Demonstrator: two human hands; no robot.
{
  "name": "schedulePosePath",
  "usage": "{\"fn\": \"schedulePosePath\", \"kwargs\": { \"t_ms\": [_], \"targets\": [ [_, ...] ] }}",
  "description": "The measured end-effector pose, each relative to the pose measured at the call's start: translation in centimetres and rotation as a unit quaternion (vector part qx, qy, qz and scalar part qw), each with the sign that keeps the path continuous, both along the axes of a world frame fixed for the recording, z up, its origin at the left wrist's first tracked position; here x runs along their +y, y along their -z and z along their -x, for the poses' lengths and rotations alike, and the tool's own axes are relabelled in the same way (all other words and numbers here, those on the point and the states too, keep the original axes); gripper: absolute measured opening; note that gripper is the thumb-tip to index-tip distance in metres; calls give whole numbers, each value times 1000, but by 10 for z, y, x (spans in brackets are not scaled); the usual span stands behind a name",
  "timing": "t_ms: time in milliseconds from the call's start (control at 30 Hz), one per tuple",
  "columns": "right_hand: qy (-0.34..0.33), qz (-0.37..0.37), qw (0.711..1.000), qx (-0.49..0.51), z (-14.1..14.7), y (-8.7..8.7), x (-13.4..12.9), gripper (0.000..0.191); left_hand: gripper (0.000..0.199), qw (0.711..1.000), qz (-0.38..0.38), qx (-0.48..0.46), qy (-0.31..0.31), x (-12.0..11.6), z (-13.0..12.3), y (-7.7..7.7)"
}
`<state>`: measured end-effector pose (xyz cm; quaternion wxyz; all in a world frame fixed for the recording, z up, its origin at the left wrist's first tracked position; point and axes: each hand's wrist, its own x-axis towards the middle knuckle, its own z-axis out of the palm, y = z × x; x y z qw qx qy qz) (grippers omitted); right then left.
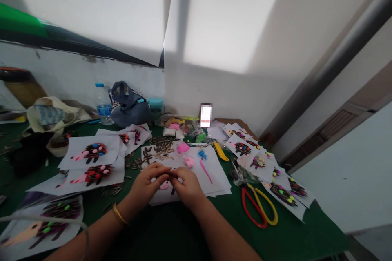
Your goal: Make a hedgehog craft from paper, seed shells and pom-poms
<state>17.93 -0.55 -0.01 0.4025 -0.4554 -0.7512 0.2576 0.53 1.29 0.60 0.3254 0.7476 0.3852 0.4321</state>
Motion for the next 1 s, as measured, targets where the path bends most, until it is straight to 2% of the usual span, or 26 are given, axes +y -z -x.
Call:
{"fn": "schedulePosePath", "kwargs": {
  "t_ms": [67,133,200,333,433,500,667,767,867,1000],
  "targets": [
    [18,-1,999,-28,0,0,0,13,29,1000,-21,14,-2,0,0,1],
    [26,-3,998,-52,2,-1,-1,14,21,999,-31,37,0,0,0,1],
    [19,-2,999,-36,2,-2,-1,13,14,998,-32,43,-15,1,1,0],
    [-6,-2,1000,30,0,-2,0,15,20,999,-23,7,-34,2,1,0],
    [15,-14,1000,3,-1,-1,0,11,25,999,-27,14,-19,1,0,1],
    [20,-14,1000,-19,0,-1,-1,10,19,999,-26,38,-20,1,0,1],
    [-14,7,1000,9,3,-2,-2,9,18,999,-23,20,-24,1,1,-1],
    [10,5,1000,-8,4,-1,-2,14,22,1000,-24,5,-10,1,0,0],
    [36,-12,998,-44,5,0,-2,13,19,999,-17,35,-7,0,-1,-1],
    [24,5,1000,-2,5,-1,-1,7,14,999,16,29,-22,1,0,-4]
  ]
}}
